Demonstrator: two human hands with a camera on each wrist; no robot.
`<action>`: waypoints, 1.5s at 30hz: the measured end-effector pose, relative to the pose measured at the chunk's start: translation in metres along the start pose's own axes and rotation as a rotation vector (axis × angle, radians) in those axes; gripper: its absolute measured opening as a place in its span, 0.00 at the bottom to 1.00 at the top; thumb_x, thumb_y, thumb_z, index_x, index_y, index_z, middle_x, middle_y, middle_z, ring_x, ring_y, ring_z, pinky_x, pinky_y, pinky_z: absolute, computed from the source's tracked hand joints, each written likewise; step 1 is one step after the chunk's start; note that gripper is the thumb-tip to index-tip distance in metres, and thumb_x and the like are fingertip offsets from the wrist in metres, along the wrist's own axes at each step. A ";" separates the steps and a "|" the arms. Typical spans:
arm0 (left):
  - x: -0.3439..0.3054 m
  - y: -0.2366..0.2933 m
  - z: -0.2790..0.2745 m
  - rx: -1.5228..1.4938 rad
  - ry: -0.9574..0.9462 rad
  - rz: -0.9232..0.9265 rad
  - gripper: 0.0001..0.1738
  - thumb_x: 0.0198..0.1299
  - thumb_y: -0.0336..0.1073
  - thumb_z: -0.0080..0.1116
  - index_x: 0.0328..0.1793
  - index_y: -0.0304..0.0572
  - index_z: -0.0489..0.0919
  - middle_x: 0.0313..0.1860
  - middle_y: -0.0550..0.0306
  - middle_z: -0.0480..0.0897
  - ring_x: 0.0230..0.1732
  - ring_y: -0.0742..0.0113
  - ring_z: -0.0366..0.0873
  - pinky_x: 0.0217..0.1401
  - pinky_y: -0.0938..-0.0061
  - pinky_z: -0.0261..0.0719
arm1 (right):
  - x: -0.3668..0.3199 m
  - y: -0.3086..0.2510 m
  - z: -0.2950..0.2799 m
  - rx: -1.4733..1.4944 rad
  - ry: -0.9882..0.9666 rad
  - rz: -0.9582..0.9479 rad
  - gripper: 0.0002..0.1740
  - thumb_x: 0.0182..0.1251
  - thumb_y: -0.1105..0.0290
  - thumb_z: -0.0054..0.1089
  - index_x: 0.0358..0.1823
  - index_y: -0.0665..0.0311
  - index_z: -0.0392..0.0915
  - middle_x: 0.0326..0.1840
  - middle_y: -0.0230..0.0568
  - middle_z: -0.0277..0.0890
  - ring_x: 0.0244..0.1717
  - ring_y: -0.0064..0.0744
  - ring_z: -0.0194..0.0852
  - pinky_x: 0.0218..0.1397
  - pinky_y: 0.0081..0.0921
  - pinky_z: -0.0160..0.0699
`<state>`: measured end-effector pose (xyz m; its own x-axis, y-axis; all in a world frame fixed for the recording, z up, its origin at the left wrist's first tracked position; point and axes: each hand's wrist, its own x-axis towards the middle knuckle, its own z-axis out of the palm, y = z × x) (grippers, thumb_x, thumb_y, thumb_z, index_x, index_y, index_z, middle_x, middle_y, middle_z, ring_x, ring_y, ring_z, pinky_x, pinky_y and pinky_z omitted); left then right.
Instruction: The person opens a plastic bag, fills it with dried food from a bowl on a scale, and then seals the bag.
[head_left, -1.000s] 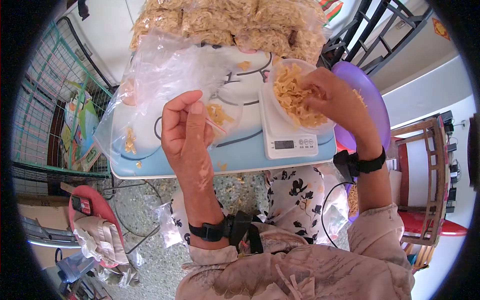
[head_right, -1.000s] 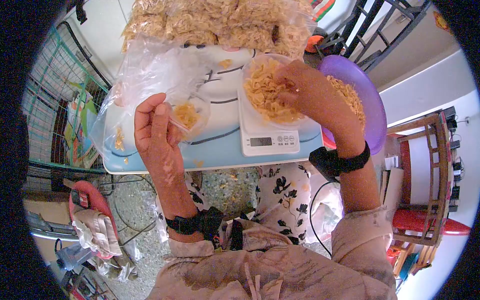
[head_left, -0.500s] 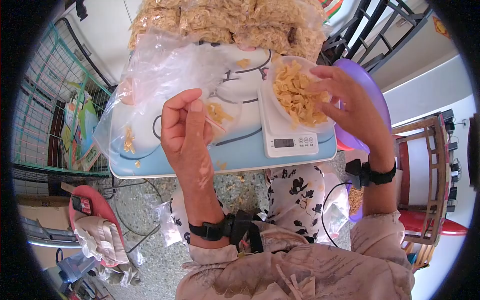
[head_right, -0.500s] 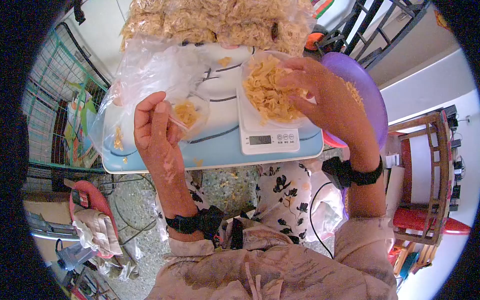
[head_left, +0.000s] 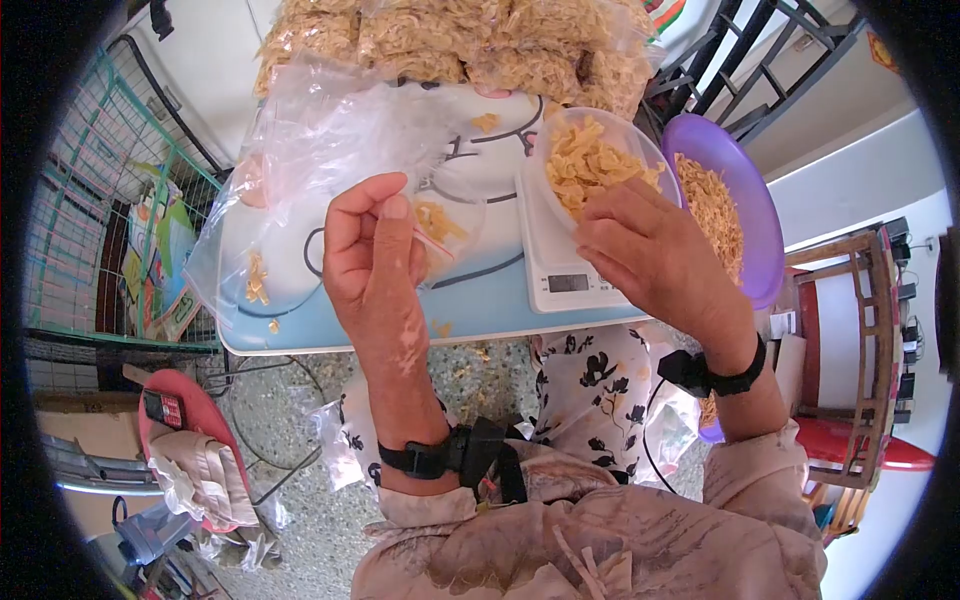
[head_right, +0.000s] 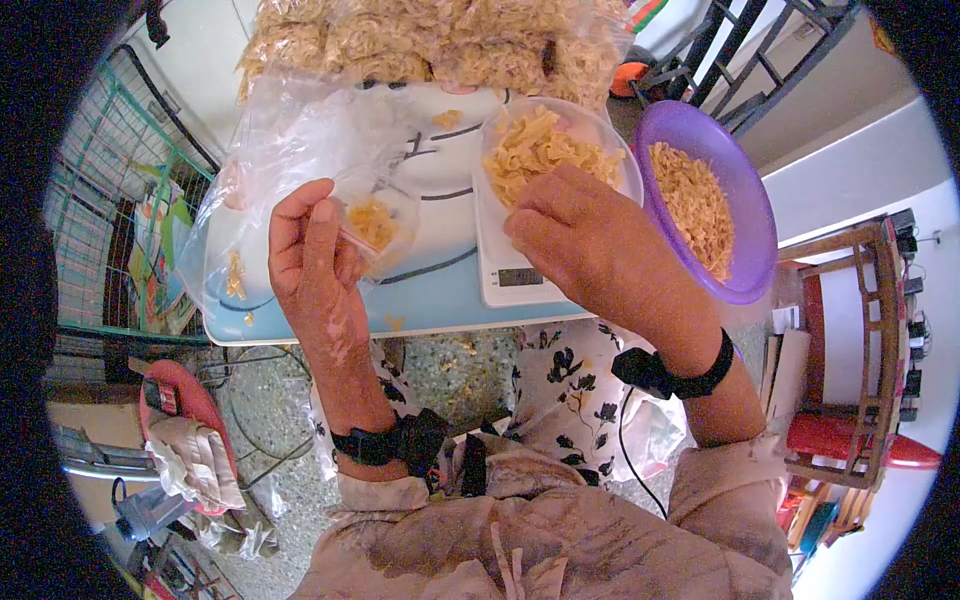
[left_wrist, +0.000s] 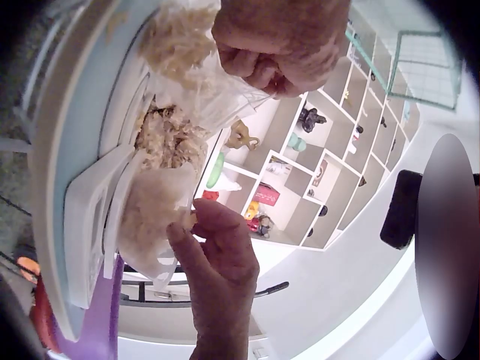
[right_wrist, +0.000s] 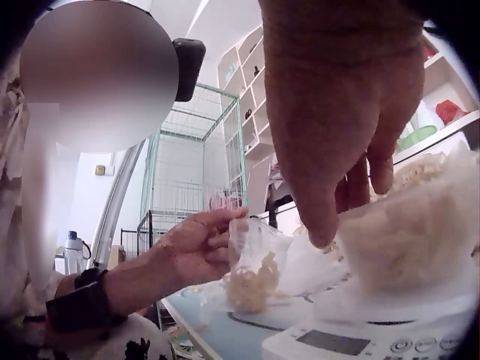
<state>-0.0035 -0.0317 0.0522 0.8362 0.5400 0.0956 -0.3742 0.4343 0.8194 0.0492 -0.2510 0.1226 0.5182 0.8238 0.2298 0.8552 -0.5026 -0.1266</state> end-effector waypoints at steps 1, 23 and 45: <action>0.000 0.000 -0.001 -0.011 -0.004 -0.002 0.09 0.66 0.29 0.54 0.51 0.37 0.76 0.26 0.72 0.69 0.21 0.88 0.55 0.21 0.89 0.50 | 0.000 0.000 0.000 0.006 0.016 -0.008 0.14 0.51 0.77 0.67 0.41 0.62 0.78 0.41 0.39 0.75 0.44 0.43 0.75 0.46 0.33 0.77; 0.002 0.001 -0.002 -0.001 0.024 -0.020 0.08 0.66 0.29 0.54 0.50 0.38 0.76 0.26 0.71 0.69 0.20 0.88 0.55 0.21 0.88 0.50 | -0.003 -0.001 -0.004 0.169 0.001 0.309 0.18 0.56 0.65 0.66 0.48 0.61 0.76 0.51 0.49 0.72 0.55 0.53 0.70 0.57 0.40 0.72; 0.002 0.000 -0.002 -0.011 0.009 -0.016 0.09 0.66 0.31 0.56 0.50 0.37 0.76 0.26 0.71 0.69 0.20 0.88 0.55 0.20 0.89 0.50 | 0.004 0.035 -0.009 0.260 0.169 0.548 0.08 0.60 0.70 0.62 0.39 0.65 0.78 0.41 0.39 0.78 0.41 0.32 0.78 0.45 0.26 0.76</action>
<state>-0.0030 -0.0292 0.0507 0.8387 0.5391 0.0771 -0.3650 0.4513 0.8143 0.0812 -0.2674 0.1282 0.8910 0.4016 0.2115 0.4520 -0.7420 -0.4951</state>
